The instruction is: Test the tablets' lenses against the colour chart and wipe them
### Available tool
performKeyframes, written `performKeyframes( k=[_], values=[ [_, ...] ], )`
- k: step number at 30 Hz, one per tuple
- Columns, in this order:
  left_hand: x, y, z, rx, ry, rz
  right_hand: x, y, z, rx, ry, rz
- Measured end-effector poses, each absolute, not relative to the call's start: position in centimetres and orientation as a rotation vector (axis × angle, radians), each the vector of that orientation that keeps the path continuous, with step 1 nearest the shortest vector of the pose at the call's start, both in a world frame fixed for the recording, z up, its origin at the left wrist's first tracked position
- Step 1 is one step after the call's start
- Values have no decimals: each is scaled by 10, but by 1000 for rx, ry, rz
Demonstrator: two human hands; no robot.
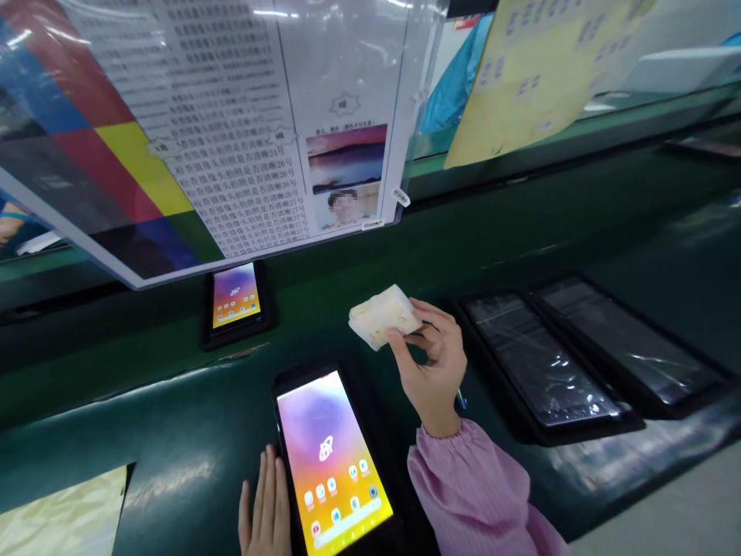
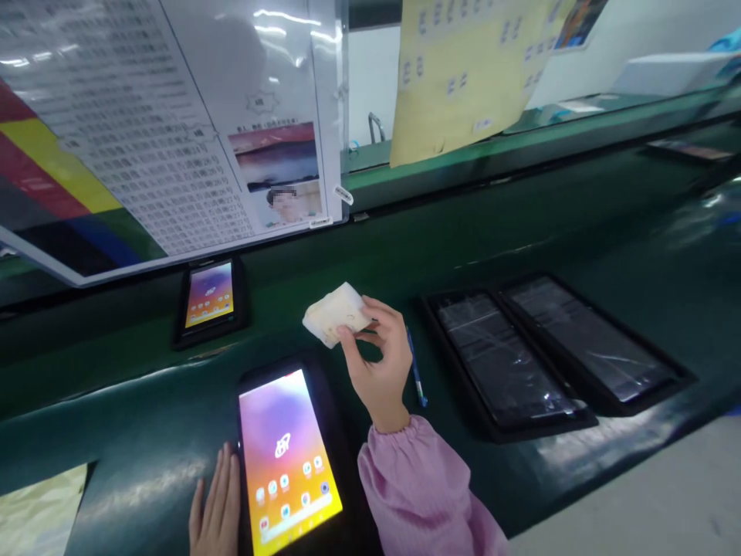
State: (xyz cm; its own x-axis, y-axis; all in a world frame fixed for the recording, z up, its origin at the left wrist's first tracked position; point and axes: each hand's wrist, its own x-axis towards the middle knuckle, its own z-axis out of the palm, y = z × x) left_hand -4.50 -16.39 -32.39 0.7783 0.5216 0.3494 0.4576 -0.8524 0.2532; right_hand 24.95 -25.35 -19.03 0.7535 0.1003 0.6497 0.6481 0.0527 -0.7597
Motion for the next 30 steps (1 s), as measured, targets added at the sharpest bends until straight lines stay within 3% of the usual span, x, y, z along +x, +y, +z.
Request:
performKeyframes(
  k=[5, 16, 24, 30],
  values=[
    [37, -127, -286, 2815, 451, 543, 249, -258, -188, -1458, -681, -531],
    [241, -55, -262, 2600, 702, 724, 243, -246, -194, -1521, -750, -423],
    [178, -35, -270, 2559, 716, 812, 244, -245, -205, -1891, -925, -74],
    [116, 24, -278, 2412, 1149, 804, 260, -253, -212, -2193, -895, 60]
  ],
)
